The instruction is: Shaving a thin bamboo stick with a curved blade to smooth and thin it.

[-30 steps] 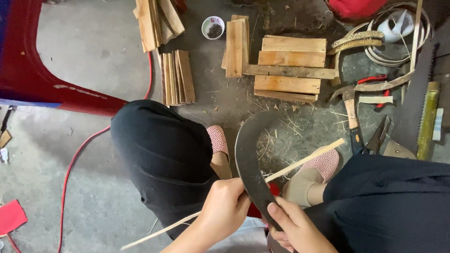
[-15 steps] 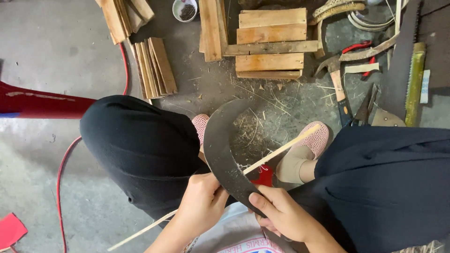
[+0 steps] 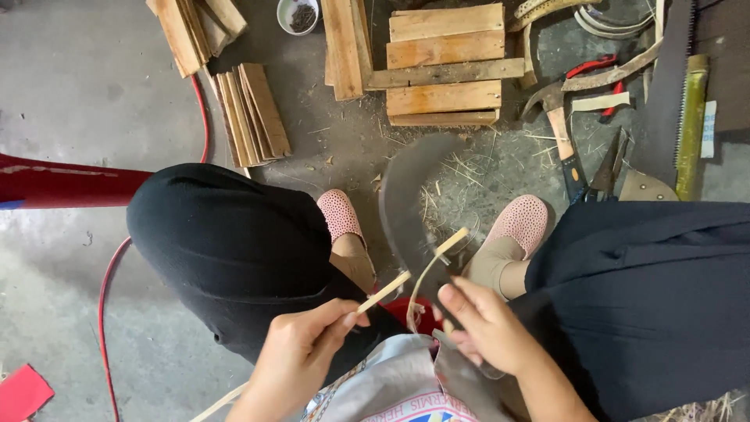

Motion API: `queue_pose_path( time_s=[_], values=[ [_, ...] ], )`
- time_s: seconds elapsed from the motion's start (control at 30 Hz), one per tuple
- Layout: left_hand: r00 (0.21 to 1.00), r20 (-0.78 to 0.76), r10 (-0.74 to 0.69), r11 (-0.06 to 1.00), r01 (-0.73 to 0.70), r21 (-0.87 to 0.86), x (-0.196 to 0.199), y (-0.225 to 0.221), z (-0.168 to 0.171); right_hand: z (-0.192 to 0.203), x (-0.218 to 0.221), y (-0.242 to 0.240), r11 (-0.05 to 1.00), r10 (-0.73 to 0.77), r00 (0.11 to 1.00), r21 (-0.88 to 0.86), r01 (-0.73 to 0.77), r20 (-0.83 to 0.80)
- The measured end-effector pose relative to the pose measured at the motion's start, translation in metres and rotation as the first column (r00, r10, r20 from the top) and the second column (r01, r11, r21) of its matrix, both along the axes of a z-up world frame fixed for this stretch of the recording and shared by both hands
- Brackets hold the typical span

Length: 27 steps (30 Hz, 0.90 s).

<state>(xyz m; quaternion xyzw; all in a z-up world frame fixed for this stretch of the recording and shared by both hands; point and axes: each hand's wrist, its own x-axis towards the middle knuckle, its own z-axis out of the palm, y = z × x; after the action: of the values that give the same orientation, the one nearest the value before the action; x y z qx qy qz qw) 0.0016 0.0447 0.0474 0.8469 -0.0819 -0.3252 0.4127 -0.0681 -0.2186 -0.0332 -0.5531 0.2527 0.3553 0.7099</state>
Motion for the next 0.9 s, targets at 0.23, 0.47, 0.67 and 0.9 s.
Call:
queue_pose_path(
  time_s=[0.23, 0.47, 0.67, 0.9],
  values=[
    [0.998, -0.038, 0.059, 0.98, -0.05, 0.193, 0.003, 0.06, 0.004, -0.005, 0.003, -0.021, 0.961, -0.236, 0.969, -0.129, 0.244, 0.073],
    [0.978, 0.009, 0.209, 0.976, -0.209, 0.068, 0.017, 0.002, -0.004, 0.004, -0.006, -0.011, 0.992, -0.126, 0.984, -0.002, 0.127, 0.126],
    [0.966, 0.208, 0.155, 0.983, -0.131, -0.126, 0.029, -0.046, -0.018, 0.013, -0.018, -0.008, 0.993, -0.116, 0.985, 0.026, 0.114, 0.127],
    [0.984, 0.171, 0.049, 0.996, -0.036, -0.077, 0.018, -0.068, -0.025, 0.021, -0.008, 0.012, 0.986, -0.055, 0.995, 0.161, 0.041, 0.083]
  ],
)
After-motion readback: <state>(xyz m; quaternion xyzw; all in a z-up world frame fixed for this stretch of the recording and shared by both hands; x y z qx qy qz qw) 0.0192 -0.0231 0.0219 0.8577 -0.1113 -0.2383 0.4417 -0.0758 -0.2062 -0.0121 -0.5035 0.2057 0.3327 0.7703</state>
